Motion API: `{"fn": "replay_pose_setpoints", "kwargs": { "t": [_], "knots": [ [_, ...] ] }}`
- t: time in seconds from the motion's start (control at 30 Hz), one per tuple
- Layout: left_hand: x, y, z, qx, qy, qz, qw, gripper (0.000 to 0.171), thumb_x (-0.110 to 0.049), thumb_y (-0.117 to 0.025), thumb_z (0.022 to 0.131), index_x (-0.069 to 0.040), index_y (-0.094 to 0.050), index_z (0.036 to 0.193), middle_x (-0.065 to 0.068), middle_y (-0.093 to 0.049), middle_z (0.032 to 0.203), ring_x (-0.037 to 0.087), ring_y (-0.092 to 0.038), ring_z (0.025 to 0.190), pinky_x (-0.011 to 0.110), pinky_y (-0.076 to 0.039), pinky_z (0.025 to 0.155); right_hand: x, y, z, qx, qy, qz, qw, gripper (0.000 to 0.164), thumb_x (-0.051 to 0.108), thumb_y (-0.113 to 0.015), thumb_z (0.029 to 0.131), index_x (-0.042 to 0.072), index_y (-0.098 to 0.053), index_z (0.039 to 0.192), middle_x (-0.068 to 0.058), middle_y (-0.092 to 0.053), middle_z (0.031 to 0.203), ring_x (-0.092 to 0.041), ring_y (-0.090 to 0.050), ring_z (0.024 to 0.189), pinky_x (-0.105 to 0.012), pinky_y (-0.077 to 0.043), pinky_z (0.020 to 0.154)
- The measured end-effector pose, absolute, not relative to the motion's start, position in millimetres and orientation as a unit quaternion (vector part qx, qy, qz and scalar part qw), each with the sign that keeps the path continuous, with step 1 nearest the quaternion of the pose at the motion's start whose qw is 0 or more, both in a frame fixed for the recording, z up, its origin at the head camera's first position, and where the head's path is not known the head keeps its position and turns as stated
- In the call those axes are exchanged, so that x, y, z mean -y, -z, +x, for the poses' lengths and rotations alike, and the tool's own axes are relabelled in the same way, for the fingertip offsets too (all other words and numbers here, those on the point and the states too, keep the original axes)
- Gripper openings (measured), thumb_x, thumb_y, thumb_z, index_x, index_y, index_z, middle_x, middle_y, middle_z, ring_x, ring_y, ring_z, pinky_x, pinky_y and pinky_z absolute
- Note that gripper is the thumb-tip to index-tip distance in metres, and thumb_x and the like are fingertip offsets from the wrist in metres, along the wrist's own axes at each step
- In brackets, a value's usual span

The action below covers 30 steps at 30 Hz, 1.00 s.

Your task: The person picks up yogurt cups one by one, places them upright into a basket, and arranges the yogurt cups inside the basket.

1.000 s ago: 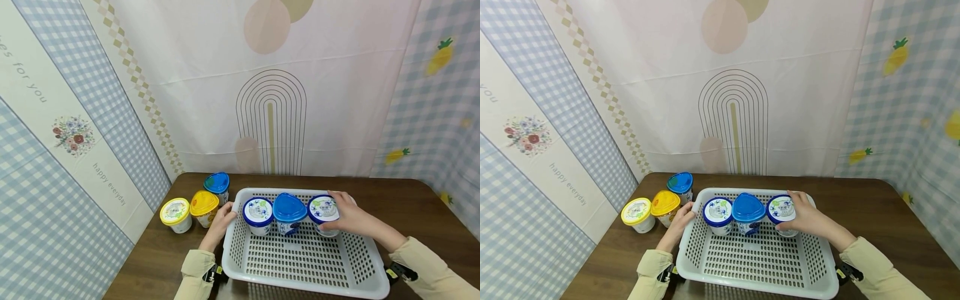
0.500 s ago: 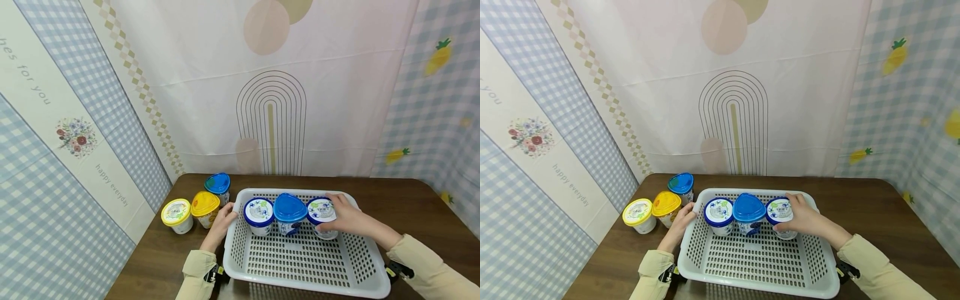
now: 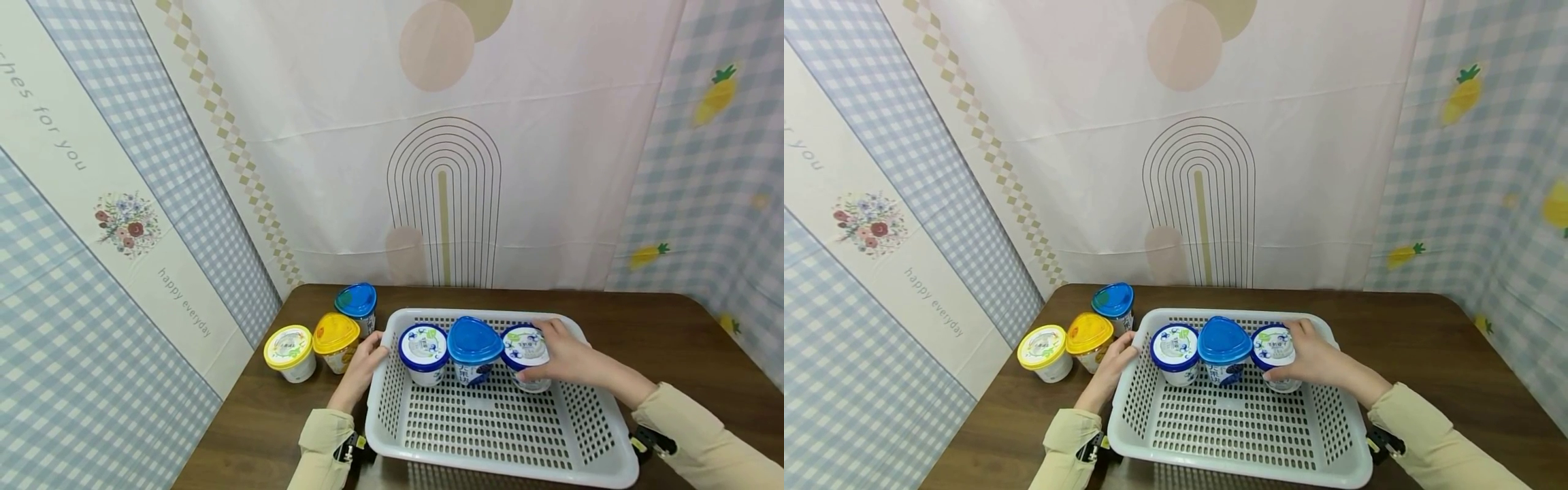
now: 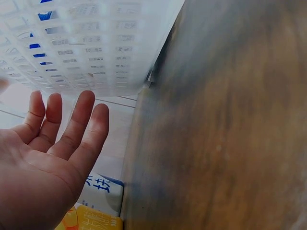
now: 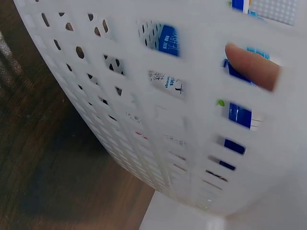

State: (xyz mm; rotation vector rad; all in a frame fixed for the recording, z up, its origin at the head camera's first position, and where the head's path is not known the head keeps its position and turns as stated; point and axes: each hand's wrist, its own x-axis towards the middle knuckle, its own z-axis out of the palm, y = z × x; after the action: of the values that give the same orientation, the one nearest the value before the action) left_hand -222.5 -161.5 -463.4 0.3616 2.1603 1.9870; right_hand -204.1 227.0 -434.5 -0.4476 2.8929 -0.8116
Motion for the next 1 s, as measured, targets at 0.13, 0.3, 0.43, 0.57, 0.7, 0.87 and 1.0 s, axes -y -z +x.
{"fn": "replay_pose_setpoints", "kwargs": {
  "t": [0.13,0.3,0.43,0.57,0.7,0.87,1.0],
  "knots": [
    [162,463,-222,-0.729,-0.668,0.124,0.090,0.026,-0.003,-0.045,0.098,0.008,-0.050,0.121,0.013,-0.064,0.103,0.024,-0.065,0.087,0.030,-0.056,0.074,-227,434,-202,-0.951,0.263,-0.158,0.043,0.112,0.048,-0.088,0.072,-0.015,-0.029,0.144,-0.040,-0.033,0.138,-0.050,-0.047,0.116,-0.070,-0.044,0.091],
    [162,464,-222,-0.727,-0.669,0.126,0.091,0.027,-0.003,-0.045,0.098,0.008,-0.050,0.122,0.013,-0.064,0.104,0.022,-0.064,0.087,0.031,-0.056,0.075,-228,433,-199,-0.952,0.251,-0.169,0.037,0.115,0.048,-0.088,0.071,-0.017,-0.028,0.144,-0.041,-0.031,0.139,-0.053,-0.047,0.117,-0.069,-0.044,0.091],
    [162,463,-221,-0.726,-0.670,0.126,0.089,0.028,-0.004,-0.046,0.098,0.008,-0.050,0.123,0.012,-0.064,0.104,0.020,-0.064,0.086,0.031,-0.056,0.075,-228,433,-198,-0.954,0.242,-0.172,0.041,0.119,0.050,-0.088,0.070,-0.021,-0.026,0.144,-0.044,-0.028,0.141,-0.056,-0.045,0.120,-0.069,-0.044,0.092],
    [162,461,-220,-0.730,-0.667,0.123,0.089,0.027,-0.003,-0.046,0.098,0.009,-0.050,0.122,0.012,-0.064,0.103,0.019,-0.064,0.085,0.030,-0.056,0.075,-227,433,-197,-0.955,0.242,-0.169,0.042,0.121,0.051,-0.088,0.070,-0.022,-0.025,0.144,-0.045,-0.028,0.141,-0.056,-0.046,0.120,-0.067,-0.044,0.093],
    [163,465,-224,-0.732,-0.664,0.121,0.092,0.027,-0.002,-0.045,0.098,0.009,-0.050,0.122,0.013,-0.064,0.103,0.019,-0.064,0.084,0.031,-0.056,0.075,-227,434,-197,-0.954,0.244,-0.171,0.042,0.122,0.050,-0.088,0.070,-0.022,-0.024,0.144,-0.045,-0.028,0.141,-0.057,-0.046,0.121,-0.066,-0.045,0.094],
    [165,484,-234,-0.729,-0.670,0.112,0.087,0.027,-0.003,-0.045,0.099,0.006,-0.051,0.124,0.011,-0.064,0.104,0.019,-0.064,0.085,0.032,-0.056,0.074,-227,434,-198,-0.952,0.247,-0.174,0.049,0.122,0.049,-0.088,0.071,-0.022,-0.022,0.145,-0.045,-0.027,0.142,-0.057,-0.043,0.122,-0.067,-0.043,0.095],
    [165,493,-237,-0.733,-0.667,0.111,0.071,0.028,-0.008,-0.047,0.099,0.004,-0.051,0.124,0.011,-0.063,0.104,0.017,-0.064,0.084,0.030,-0.055,0.074,-228,433,-197,-0.952,0.245,-0.177,0.051,0.120,0.048,-0.088,0.072,-0.021,-0.023,0.145,-0.045,-0.028,0.142,-0.057,-0.043,0.123,-0.068,-0.042,0.096]
  ]
}}
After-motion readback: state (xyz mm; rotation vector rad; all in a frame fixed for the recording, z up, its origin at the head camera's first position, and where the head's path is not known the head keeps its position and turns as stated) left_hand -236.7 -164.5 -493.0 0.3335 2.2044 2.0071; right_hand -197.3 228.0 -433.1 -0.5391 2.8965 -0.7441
